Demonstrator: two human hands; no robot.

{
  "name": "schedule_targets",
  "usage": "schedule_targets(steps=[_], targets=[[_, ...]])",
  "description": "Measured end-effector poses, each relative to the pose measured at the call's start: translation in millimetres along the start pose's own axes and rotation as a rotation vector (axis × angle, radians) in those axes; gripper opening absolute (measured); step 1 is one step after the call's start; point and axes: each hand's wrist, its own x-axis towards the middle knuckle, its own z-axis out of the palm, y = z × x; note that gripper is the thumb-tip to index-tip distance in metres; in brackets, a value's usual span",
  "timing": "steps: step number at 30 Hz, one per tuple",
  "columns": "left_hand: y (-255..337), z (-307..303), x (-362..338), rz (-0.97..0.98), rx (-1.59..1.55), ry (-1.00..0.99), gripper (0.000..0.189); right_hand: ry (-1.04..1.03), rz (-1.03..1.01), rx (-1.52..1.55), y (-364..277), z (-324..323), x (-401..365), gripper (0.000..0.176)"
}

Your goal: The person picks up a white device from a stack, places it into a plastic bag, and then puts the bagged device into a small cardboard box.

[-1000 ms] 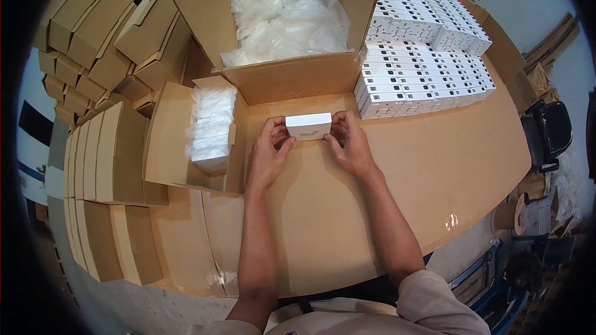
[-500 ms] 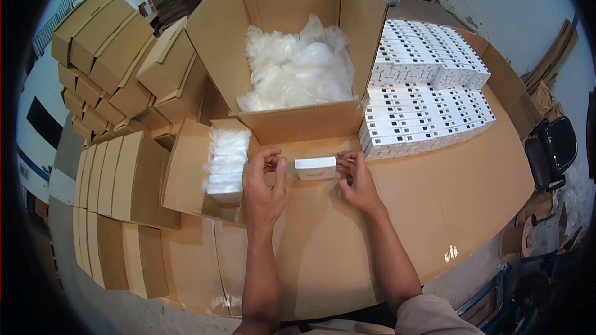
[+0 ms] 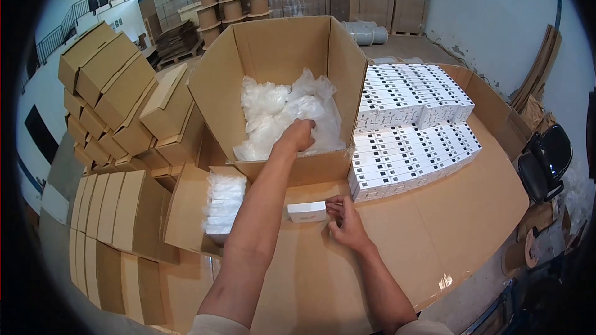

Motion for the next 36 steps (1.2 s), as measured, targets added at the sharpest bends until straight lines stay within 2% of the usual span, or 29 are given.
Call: schedule_targets(steps=[1,4,7,10,11,14,17,20,23,26,29,32,35,36], targets=[[8,-7,-7,0.008,-0.053,-0.012,0.055,-0.003,0.006,-0.006,-5,0,-1,0.051],[31,-21,-23,-0.069,-0.094,0.126,0.061,-0.011,0.009,-0.027,-6,0,-1,0.050],[29,-24,-19,0.079,-0.003,0.651,0.062,-0.007,0.004,-0.026,-2,1,-4,0.050],[17,-17,-13,0.028,0.200,0.862,0.063,-0.002,0.012,-0.038,-5,1,-2,0.050],[10,-9,-11,-0.035,0.183,0.785,0.053,-0.004,0.020,-0.044,-7,1,-3,0.049],[3,-12,-2,-0.225,-0.072,0.390,0.038,0.000,0.001,-0.059,-6,1,-3,0.048],[5,-7,-3,-0.159,-0.139,0.461,0.027,-0.002,0.024,-0.064,-12,0,-3,0.047],[5,-9,-3,-0.099,-0.177,0.492,0.026,-0.004,0.008,-0.071,-9,0,-3,0.047],[0,-10,4,-0.034,-0.178,0.435,0.032,0.000,0.015,-0.064,-7,1,-2,0.047],[21,-28,-16,-0.036,-0.200,0.548,0.044,0.005,0.022,-0.069,-7,1,-3,0.047],[25,-30,-11,-0.144,-0.427,0.669,0.053,0.007,0.014,-0.046,-6,1,-3,0.046],[13,-26,-1,-0.153,-0.658,0.773,0.053,0.006,0.015,-0.042,-2,2,-3,0.046],[1,-14,7,0.090,-0.504,1.037,0.045,0.011,0.005,-0.057,-4,1,-2,0.045],[3,-16,2,0.072,-0.490,0.990,0.041,0.008,0.003,-0.057,-4,1,-2,0.045]])
